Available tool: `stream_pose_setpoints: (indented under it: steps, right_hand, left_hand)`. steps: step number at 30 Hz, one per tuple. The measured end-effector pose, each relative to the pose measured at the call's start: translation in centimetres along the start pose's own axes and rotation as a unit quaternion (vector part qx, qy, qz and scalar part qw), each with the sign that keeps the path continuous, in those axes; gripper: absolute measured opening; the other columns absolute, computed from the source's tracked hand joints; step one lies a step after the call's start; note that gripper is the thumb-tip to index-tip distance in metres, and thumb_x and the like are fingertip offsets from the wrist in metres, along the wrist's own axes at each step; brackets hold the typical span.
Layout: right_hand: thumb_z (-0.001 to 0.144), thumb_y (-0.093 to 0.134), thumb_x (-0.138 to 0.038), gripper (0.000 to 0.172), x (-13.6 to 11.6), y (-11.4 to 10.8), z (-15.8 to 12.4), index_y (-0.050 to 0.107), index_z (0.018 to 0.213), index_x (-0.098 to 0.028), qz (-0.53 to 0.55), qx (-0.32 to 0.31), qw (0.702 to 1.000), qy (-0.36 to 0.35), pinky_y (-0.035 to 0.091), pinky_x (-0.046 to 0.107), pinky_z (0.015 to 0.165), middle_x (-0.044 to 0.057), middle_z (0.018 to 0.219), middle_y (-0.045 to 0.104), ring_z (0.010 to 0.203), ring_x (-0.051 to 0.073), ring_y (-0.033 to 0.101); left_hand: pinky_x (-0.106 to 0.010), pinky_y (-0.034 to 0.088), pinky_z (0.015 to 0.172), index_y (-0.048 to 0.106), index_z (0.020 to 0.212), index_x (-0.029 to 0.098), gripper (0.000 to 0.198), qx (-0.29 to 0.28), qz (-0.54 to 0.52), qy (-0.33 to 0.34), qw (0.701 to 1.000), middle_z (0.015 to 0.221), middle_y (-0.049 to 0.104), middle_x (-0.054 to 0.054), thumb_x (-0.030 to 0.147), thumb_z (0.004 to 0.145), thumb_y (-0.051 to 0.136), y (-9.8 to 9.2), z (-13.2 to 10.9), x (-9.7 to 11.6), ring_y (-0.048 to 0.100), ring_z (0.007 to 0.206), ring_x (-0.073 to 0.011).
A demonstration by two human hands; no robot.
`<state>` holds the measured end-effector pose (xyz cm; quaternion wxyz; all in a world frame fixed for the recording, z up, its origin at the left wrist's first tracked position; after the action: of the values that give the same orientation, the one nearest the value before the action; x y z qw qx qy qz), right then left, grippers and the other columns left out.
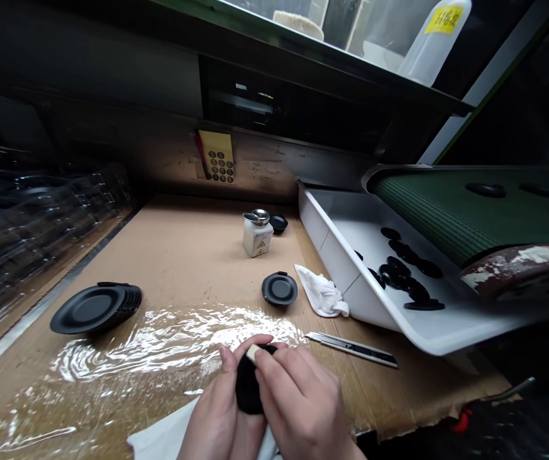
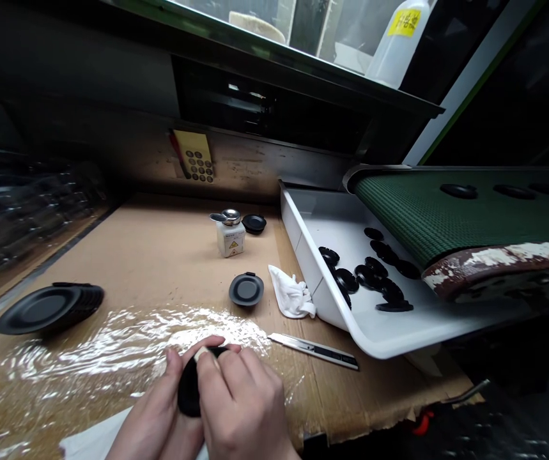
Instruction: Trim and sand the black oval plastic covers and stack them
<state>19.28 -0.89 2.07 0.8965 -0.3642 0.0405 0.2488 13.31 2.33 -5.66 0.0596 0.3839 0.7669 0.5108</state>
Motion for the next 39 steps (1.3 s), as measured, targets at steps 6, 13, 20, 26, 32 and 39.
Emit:
stream_pose_setpoints:
  steps: [6, 13, 20, 26, 32, 39]
  right_hand:
    - [0.083, 0.049, -0.018, 0.016, 0.6, 1.1, 2.4, 0.06, 0.095, -0.014, 0.009, 0.025, 0.997, 0.077, 0.044, 0.027, 0.056, 0.005, 0.07, 0.059, 0.063, 0.016, 0.053]
    - [0.079, 0.053, -0.012, 0.018, 1.0, -1.1, 1.2, 0.059, 0.096, -0.015, 0.08, 0.023, 0.995, 0.058, 0.047, 0.026, 0.061, 0.004, 0.074, 0.061, 0.066, 0.015, 0.055]
    - [0.079, 0.052, -0.008, 0.019, -0.2, -0.1, 0.7, 0.063, 0.094, -0.008, 0.009, 0.022, 1.0, -0.007, 0.047, 0.026, 0.059, 0.008, 0.067, 0.06, 0.065, 0.016, 0.056]
    - [0.081, 0.052, -0.012, 0.014, -2.0, 0.3, 0.6, 0.065, 0.078, -0.013, -0.017, 0.037, 0.998, -0.057, 0.032, 0.024, 0.04, 0.0, 0.05, 0.054, 0.046, 0.011, 0.048]
    - [0.084, 0.051, -0.018, 0.011, -0.5, -1.7, -0.9, 0.062, 0.086, -0.016, 0.066, 0.0, 0.995, -0.069, 0.037, 0.022, 0.042, 0.0, 0.057, 0.059, 0.048, 0.011, 0.05]
    - [0.08, 0.052, -0.017, 0.019, 1.8, -0.7, -1.4, 0.058, 0.098, -0.017, 0.07, -0.022, 0.994, 0.076, 0.05, 0.025, 0.063, 0.005, 0.078, 0.062, 0.072, 0.016, 0.06]
  left_hand:
    - [-0.037, 0.038, 0.097, 0.068, 0.087, 0.017, 0.021, 0.04, -0.009, 0.015, 0.999, 0.089, 0.071, -0.006, 0.028, 0.082, 0.052, -0.1, -0.3, 0.0, 0.059, 0.1, -0.0221]
    - [-0.036, 0.035, 0.098, 0.068, 0.093, 0.016, 0.042, -0.044, -0.039, -0.022, 0.998, 0.091, 0.072, -0.007, 0.043, 0.086, 0.037, 0.7, -0.3, 0.0, 0.06, 0.097, -0.0217]
    - [-0.035, 0.03, 0.101, 0.066, 0.096, 0.018, 0.041, -0.02, -0.032, -0.003, 0.999, 0.087, 0.072, -0.005, 0.047, 0.083, 0.04, -0.1, 0.1, -0.1, 0.057, 0.102, -0.022]
    - [-0.04, 0.031, 0.099, 0.067, 0.092, 0.019, 0.046, -0.005, 0.015, -0.012, 1.0, 0.089, 0.071, -0.007, 0.054, 0.079, 0.042, -0.3, -0.3, -0.1, 0.06, 0.097, -0.0252]
    - [-0.036, 0.036, 0.093, 0.067, 0.096, 0.017, 0.053, 0.001, 0.025, -0.031, 0.999, 0.093, 0.071, -0.009, 0.059, 0.076, 0.041, -0.1, -0.4, 0.0, 0.06, 0.096, -0.0253]
    - [-0.039, 0.025, 0.102, 0.068, 0.091, 0.019, 0.046, -0.037, 0.038, -0.012, 0.998, 0.094, 0.07, -0.008, 0.052, 0.081, 0.037, 0.4, -0.2, 0.0, 0.059, 0.097, -0.0244]
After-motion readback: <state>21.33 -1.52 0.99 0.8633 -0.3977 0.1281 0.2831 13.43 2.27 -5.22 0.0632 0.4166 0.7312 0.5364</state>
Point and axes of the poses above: each hand's wrist, its own z-axis towards the middle knuckle, its own y-axis out of the palm, x = y × z, the point moved 7 cm from there along z, towards the middle knuckle
